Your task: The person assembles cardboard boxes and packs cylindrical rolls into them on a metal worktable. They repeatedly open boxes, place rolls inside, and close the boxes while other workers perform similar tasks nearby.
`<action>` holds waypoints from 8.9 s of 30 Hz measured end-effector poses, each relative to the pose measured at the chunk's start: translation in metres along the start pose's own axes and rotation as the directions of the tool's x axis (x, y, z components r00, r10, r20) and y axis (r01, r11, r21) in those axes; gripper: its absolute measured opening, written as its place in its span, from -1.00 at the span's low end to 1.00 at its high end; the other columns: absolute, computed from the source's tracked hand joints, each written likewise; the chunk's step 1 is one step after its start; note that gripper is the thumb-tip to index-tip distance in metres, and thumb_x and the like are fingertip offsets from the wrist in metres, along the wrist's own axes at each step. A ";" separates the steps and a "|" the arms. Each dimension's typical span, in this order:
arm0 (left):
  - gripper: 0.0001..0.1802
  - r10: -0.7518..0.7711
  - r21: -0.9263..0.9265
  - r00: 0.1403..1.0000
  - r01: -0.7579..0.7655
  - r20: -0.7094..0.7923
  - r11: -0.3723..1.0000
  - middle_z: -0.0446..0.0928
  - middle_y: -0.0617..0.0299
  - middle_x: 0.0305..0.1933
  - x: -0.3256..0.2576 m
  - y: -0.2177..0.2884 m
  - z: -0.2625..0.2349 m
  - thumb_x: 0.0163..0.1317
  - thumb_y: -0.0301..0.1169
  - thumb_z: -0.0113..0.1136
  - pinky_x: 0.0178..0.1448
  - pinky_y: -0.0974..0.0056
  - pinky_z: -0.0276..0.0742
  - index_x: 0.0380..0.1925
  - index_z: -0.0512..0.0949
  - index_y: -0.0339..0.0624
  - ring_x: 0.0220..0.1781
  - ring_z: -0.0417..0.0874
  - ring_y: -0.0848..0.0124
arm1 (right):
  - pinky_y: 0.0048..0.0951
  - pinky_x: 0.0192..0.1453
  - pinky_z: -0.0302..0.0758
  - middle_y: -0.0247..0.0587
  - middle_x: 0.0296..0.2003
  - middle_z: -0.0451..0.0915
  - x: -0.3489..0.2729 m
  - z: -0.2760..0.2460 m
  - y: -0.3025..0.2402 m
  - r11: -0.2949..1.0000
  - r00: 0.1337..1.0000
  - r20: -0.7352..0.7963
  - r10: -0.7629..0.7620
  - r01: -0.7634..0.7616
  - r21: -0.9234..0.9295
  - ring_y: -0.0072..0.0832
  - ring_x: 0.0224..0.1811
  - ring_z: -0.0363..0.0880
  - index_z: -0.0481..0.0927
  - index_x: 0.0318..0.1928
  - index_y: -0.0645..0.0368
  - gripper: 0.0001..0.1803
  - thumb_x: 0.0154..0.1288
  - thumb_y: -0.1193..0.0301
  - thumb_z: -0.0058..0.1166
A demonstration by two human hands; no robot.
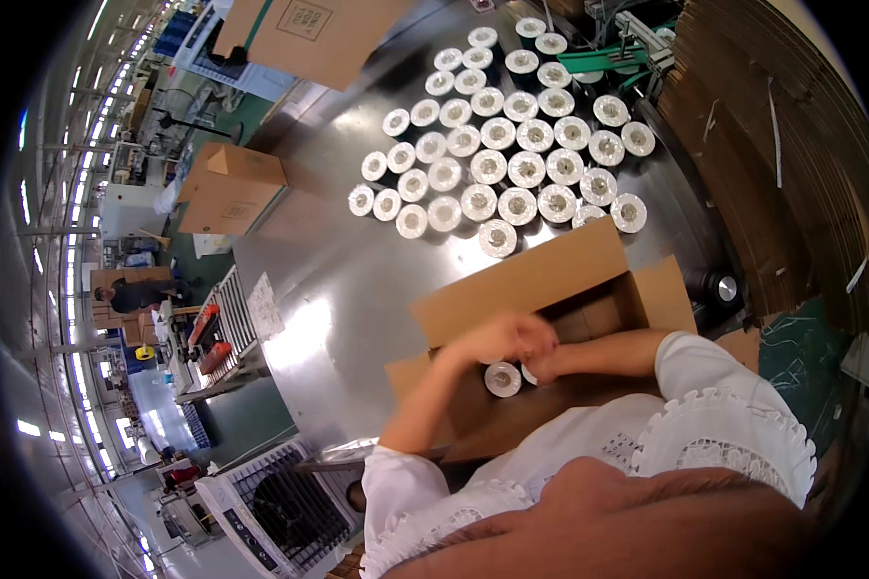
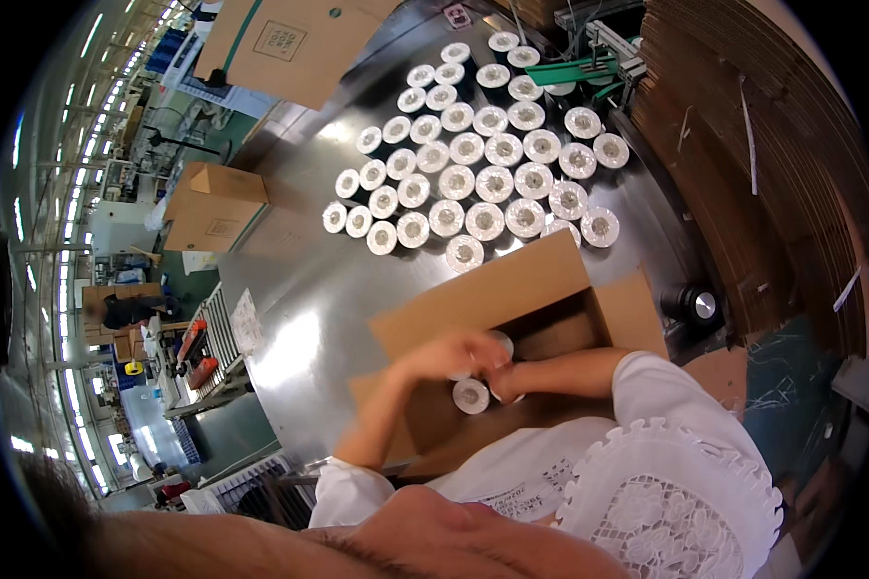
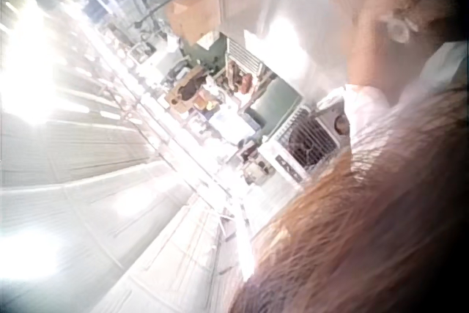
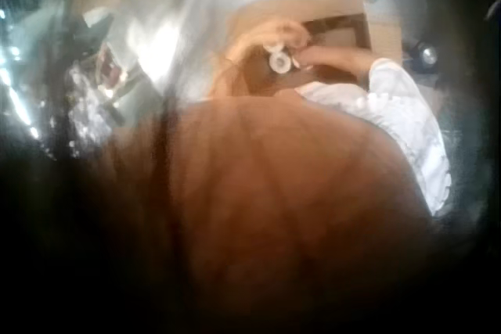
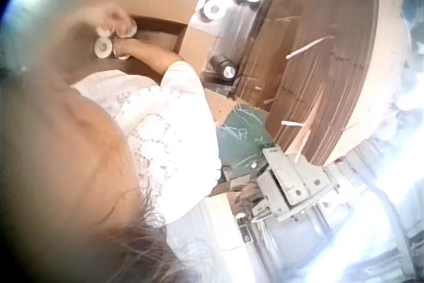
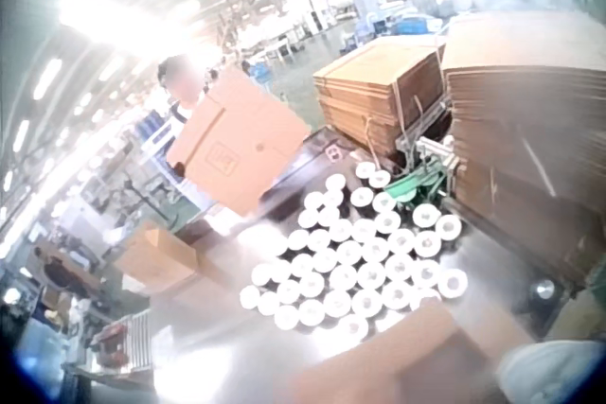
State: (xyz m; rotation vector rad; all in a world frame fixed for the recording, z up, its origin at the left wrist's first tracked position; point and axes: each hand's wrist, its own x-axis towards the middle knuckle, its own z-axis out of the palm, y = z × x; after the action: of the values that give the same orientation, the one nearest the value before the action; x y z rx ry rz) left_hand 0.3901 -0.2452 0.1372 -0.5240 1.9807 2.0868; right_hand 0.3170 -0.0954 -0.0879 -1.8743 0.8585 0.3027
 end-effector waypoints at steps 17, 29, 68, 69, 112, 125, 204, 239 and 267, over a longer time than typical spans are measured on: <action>-0.50 0.108 0.855 0.857 0.476 -0.504 0.205 0.35 0.06 0.14 0.139 -0.168 -0.176 -0.19 -0.05 0.38 0.36 0.03 0.13 -0.12 0.64 0.26 0.25 0.25 0.05 | -0.16 -0.20 0.52 0.00 -0.29 0.57 -0.192 -0.220 0.258 0.762 0.734 -0.320 0.598 -0.645 -0.055 -0.08 -0.26 0.60 0.10 0.40 -0.21 -0.16 0.11 0.48 0.12; -0.57 0.104 0.657 0.735 0.521 -0.670 0.545 0.51 0.10 -0.16 0.058 -0.063 -0.178 -0.17 -0.16 0.41 0.08 0.11 0.46 -0.21 0.70 0.03 0.01 0.48 0.14 | -0.15 -0.10 0.52 0.17 -0.25 0.59 -0.293 -0.228 0.196 0.885 0.709 -0.531 0.464 -0.387 0.257 0.04 -0.21 0.60 0.32 0.26 0.09 -0.25 -0.05 0.49 0.16; -0.28 -0.074 0.426 0.634 0.597 -0.770 0.680 0.15 -0.26 0.36 0.161 -0.126 -0.033 0.10 0.10 0.15 0.41 -0.14 0.06 0.25 0.40 0.08 0.40 0.10 -0.19 | -0.13 -0.24 0.55 0.05 -0.25 0.61 -0.184 -0.222 0.164 0.836 0.685 -0.570 0.453 -0.548 0.005 -0.09 -0.23 0.64 0.16 0.31 0.22 -0.22 0.11 0.30 0.18; -0.28 -0.029 0.459 0.636 0.587 -0.771 0.667 0.17 -0.26 0.34 0.169 -0.134 -0.043 0.07 0.11 0.18 0.40 -0.13 0.06 0.22 0.43 0.06 0.38 0.12 -0.17 | -0.12 -0.20 0.55 0.10 -0.19 0.59 -0.171 -0.216 0.173 0.807 0.739 -0.418 0.529 -0.590 -0.020 -0.05 -0.18 0.62 -0.01 0.38 0.23 -0.10 0.10 0.30 0.18; -0.56 -0.320 0.365 0.941 0.339 -0.113 0.867 0.64 0.16 -0.21 -0.079 -0.025 -0.010 0.15 -0.13 0.27 0.00 0.29 0.51 0.02 0.60 -0.02 -0.20 0.61 0.40 | -0.12 -0.26 0.56 0.24 -0.41 0.61 -0.052 -0.064 -0.072 0.991 0.984 -0.134 0.114 -0.104 0.082 0.03 -0.33 0.63 0.05 0.29 0.58 -0.22 0.18 0.41 0.07; -0.19 -0.175 0.245 0.318 0.908 -0.932 0.340 0.37 -0.16 0.24 0.054 -0.236 -0.243 -0.07 0.23 0.17 0.36 -0.05 0.24 0.22 0.43 0.18 0.35 0.28 -0.01 | -0.18 -0.07 0.54 -0.01 -0.14 0.62 -0.252 -0.214 0.121 0.771 0.209 -0.753 0.625 -0.318 0.551 -0.13 -0.20 0.64 0.38 0.19 0.11 -0.47 0.22 0.29 0.13; -0.66 -0.255 -0.418 0.714 -0.057 -0.652 0.907 0.58 0.26 -0.15 -0.158 0.014 0.030 0.04 -0.47 0.36 -0.02 0.31 0.50 -0.13 0.62 -0.28 -0.12 0.56 0.45 | -0.29 -0.12 0.61 0.08 -0.09 0.60 -0.305 -0.211 -0.023 0.955 0.400 -0.870 -0.287 0.050 -0.292 -0.08 -0.18 0.66 0.29 0.28 0.27 -0.28 0.08 0.50 0.26; -0.47 -0.036 0.895 0.899 0.437 -0.436 0.086 0.27 0.07 0.27 0.276 -0.091 -0.229 -0.16 -0.09 0.40 0.37 -0.01 0.18 -0.05 0.63 0.30 0.33 0.23 0.10 | -0.10 -0.18 0.56 0.18 -0.33 0.61 -0.189 -0.226 0.314 0.649 0.381 -0.542 0.749 -0.582 0.490 -0.02 -0.28 0.63 -0.10 0.44 0.21 0.01 0.07 0.25 0.18; -0.74 0.208 0.883 0.889 0.328 -0.409 0.336 0.43 0.05 -0.12 -0.033 0.045 0.105 0.02 -0.34 0.27 -0.05 0.08 0.37 -0.24 0.70 -0.07 0.05 0.40 0.13 | -0.17 -0.16 0.59 0.08 -0.19 0.61 -0.334 -0.156 -0.076 0.992 0.582 -0.804 0.124 -0.070 0.102 0.00 -0.24 0.63 0.34 0.24 0.16 -0.30 0.07 0.32 0.28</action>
State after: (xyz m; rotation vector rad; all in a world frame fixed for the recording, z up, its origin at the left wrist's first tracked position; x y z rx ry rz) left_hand 0.3913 -0.1411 0.1947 -0.8129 2.8914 0.3727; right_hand 0.1044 -0.0717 0.2218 -1.8899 1.5671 -0.5932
